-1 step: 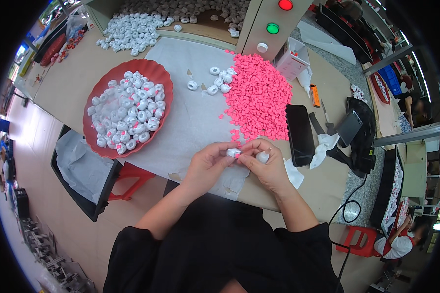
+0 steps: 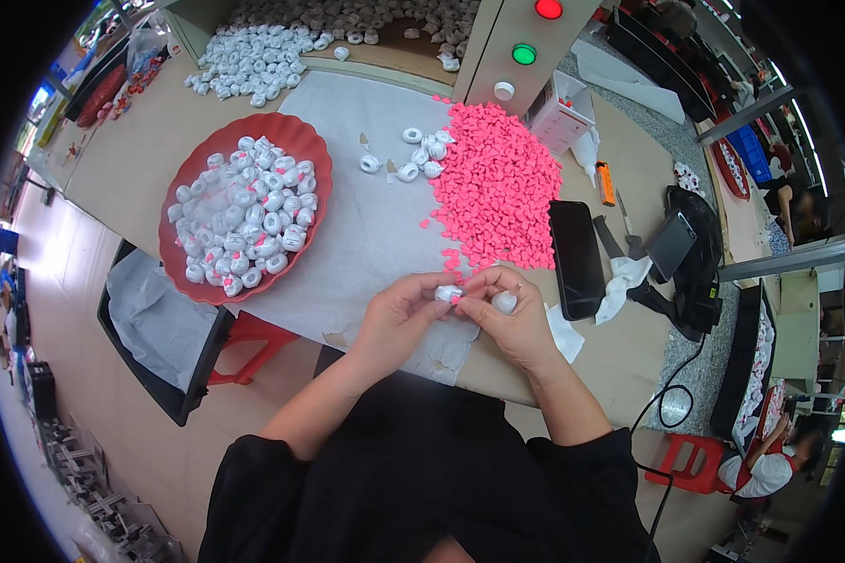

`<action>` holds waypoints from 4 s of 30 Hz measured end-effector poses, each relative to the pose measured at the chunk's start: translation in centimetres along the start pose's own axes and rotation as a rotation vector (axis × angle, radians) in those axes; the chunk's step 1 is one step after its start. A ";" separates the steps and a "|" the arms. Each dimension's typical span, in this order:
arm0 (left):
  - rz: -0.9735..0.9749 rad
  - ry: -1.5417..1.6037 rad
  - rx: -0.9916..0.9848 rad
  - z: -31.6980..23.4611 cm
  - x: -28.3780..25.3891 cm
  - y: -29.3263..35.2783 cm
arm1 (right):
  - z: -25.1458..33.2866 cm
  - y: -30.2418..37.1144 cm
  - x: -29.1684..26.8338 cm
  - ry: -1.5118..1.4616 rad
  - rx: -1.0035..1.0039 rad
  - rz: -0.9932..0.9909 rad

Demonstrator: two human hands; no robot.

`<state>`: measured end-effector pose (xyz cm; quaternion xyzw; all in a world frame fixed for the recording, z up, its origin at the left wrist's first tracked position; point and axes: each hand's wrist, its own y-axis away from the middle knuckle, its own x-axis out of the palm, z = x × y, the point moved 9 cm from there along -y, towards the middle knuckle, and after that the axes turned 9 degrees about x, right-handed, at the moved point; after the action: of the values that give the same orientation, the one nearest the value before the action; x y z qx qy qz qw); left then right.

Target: The person sits at a workbench and repeatedly picks up small white plastic components. They apply a small amount of adhesive from a tube to the components and then attach a pink plastic piece to each one. The finished items are placed into a red bowl on the table.

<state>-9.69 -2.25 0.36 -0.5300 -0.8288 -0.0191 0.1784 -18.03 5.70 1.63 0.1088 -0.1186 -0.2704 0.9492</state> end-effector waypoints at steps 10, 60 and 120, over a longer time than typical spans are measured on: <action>0.016 -0.114 -0.014 0.2 -0.2 0.1 | -0.5 -0.3 -0.3 0.056 0.023 -0.010; -0.152 0.107 -0.115 1.1 -0.9 0.1 | 2.1 1.1 1.0 0.468 -0.393 -0.177; -0.321 -1.196 0.665 -13.4 -5.5 -4.9 | 1.4 0.8 -1.1 0.020 -0.109 -0.186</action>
<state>-8.28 -12.10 11.94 -0.2379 -0.8147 0.5040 -0.1606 -18.96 6.80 2.97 0.0703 -0.0834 -0.3621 0.9257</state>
